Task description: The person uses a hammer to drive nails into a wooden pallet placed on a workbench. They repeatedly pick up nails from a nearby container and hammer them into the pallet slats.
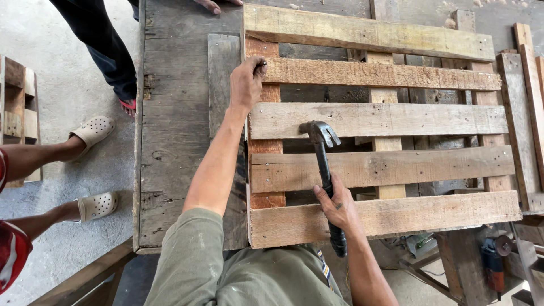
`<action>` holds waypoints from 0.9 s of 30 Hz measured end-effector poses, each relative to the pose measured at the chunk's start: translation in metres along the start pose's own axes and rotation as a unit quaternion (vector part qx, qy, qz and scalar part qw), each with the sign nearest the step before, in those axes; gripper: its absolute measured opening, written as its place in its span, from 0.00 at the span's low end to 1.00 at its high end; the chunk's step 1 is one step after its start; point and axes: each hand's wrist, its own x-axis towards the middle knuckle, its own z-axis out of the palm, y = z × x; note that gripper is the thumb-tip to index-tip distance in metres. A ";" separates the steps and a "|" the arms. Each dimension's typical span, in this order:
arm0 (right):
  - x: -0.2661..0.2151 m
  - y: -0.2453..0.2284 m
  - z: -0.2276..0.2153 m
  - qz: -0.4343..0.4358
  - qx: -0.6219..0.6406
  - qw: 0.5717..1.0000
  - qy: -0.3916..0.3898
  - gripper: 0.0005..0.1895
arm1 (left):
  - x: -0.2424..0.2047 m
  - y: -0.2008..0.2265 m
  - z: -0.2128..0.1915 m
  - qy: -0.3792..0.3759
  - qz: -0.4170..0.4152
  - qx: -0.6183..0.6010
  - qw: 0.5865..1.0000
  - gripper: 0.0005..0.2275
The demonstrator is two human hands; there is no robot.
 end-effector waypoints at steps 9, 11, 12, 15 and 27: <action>0.018 -0.040 -0.010 -0.070 0.209 0.975 -0.024 0.23 | -0.005 -0.003 0.005 0.071 0.070 0.060 0.993 0.03; 0.030 -0.055 -0.015 -0.124 0.199 0.972 0.004 0.24 | -0.004 -0.005 0.005 0.067 0.080 0.081 0.991 0.03; 0.038 -0.062 -0.017 -0.142 0.204 0.969 0.005 0.23 | -0.002 -0.006 0.004 0.059 0.075 0.081 0.992 0.04; 0.062 -0.083 -0.019 -0.173 0.196 0.965 0.008 0.22 | -0.004 -0.009 0.008 0.042 0.082 0.092 0.991 0.04; 0.086 -0.132 -0.030 -0.216 0.132 0.967 0.018 0.17 | -0.023 -0.024 0.009 0.011 0.044 0.090 0.995 0.10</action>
